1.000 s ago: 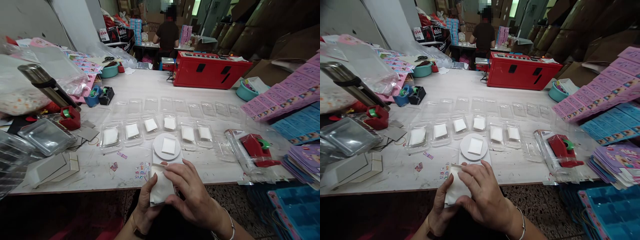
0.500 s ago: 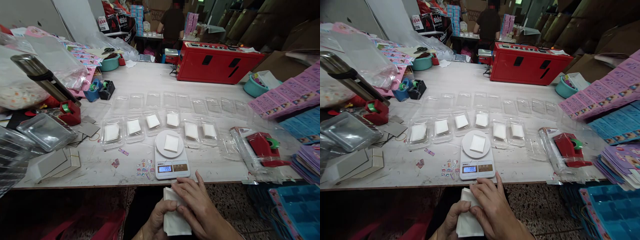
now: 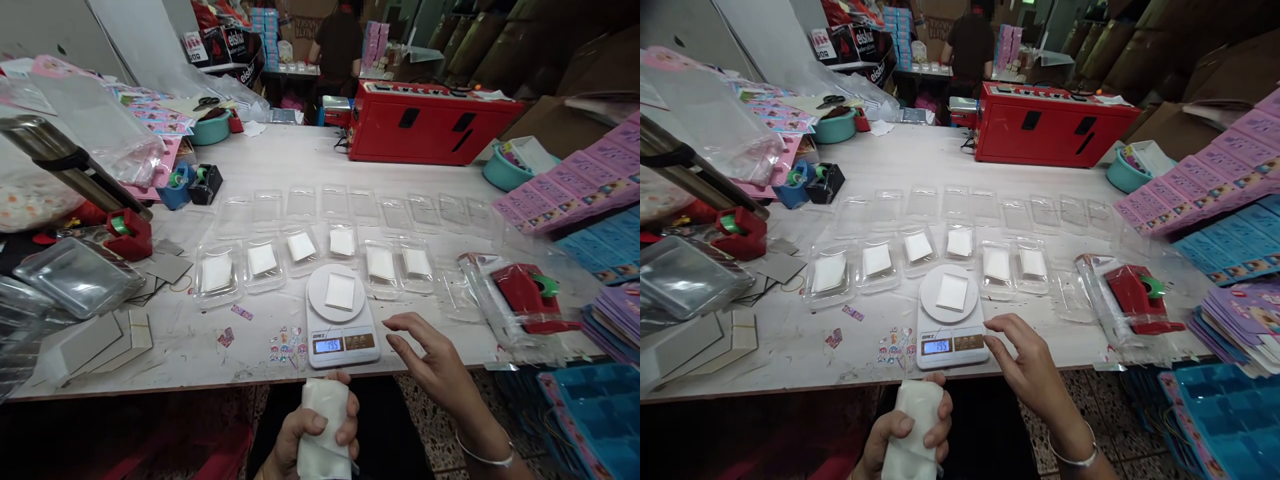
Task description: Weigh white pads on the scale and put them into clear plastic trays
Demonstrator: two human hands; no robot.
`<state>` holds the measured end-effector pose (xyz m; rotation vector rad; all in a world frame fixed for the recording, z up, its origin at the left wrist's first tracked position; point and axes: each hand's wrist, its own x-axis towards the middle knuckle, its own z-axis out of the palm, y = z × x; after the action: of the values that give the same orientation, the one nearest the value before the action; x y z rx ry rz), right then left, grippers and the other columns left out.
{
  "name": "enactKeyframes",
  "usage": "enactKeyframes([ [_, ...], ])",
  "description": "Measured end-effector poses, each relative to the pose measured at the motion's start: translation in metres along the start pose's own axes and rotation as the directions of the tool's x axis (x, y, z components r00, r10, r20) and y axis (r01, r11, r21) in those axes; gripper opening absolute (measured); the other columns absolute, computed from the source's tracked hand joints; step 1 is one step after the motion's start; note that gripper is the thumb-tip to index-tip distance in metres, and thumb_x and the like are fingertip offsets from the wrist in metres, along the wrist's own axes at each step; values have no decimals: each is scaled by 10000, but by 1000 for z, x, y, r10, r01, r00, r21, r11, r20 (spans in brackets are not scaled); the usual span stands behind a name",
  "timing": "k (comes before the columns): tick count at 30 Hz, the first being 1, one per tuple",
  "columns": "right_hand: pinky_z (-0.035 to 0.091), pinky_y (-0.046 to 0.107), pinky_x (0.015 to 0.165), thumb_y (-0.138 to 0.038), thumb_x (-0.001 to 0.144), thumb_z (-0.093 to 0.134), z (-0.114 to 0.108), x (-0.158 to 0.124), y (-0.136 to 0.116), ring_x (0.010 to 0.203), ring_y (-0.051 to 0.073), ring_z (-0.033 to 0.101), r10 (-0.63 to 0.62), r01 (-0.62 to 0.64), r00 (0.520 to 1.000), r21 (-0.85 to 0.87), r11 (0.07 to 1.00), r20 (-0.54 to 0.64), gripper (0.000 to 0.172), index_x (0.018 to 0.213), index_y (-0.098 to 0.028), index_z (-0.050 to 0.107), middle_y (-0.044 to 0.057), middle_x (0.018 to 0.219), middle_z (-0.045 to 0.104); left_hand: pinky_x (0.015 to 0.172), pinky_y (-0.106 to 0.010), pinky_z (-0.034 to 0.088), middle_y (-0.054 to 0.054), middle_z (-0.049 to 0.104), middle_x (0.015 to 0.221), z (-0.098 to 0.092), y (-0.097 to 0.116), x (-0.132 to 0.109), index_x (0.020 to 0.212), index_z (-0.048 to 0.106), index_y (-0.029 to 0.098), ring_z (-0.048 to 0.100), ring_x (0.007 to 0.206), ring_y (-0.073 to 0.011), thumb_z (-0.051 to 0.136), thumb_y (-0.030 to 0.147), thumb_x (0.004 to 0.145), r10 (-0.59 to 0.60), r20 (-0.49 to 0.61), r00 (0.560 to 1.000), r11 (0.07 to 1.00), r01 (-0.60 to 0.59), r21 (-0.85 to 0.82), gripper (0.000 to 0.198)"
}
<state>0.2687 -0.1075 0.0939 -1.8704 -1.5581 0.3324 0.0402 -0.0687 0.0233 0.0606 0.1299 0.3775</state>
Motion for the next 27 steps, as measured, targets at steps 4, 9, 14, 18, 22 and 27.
enactKeyframes([
  [4,519,388,839,-324,960,489,11,29,7,997,240,626,-33,37,999,-107,994,38,210,1108,-220,596,88,1053,663,637,-243,425,-51,560,922,5,17,6,1179,561,160,470,645,-79,700,231,643,56,14,998,998,-55,-13,558],
  [9,493,383,850,-322,935,519,25,82,17,1036,252,600,37,-6,990,-227,974,135,258,1157,-202,580,93,1096,641,598,-214,375,-29,504,875,17,42,23,1225,551,152,423,626,-67,701,240,650,66,28,997,997,-65,-35,601],
  [14,442,343,853,-318,903,568,38,125,18,1042,235,560,157,-39,925,-326,945,346,251,1103,-169,599,94,1105,613,594,-219,376,-22,505,854,29,58,53,1374,441,165,414,606,-72,676,196,623,44,-28,999,998,-45,-42,788],
  [18,415,314,765,-324,877,576,43,143,15,930,220,571,220,-56,893,-386,921,393,176,935,-164,619,88,1008,631,611,-235,392,-28,523,853,28,61,76,1399,418,173,426,608,-82,669,183,616,58,-93,994,997,-63,-46,822],
  [22,378,305,695,-354,875,554,47,150,13,856,216,570,240,-53,874,-408,911,422,195,820,-172,595,80,932,642,614,-237,404,-24,530,841,20,60,88,1375,447,196,425,605,-85,660,179,618,72,-144,987,996,-78,-35,786],
  [27,337,290,658,-365,865,561,47,151,6,844,216,577,268,-59,843,-416,907,466,201,794,-177,572,83,911,648,612,-244,416,-27,540,865,15,57,89,1353,466,215,437,622,-97,642,180,616,92,-149,985,996,-91,18,758],
])
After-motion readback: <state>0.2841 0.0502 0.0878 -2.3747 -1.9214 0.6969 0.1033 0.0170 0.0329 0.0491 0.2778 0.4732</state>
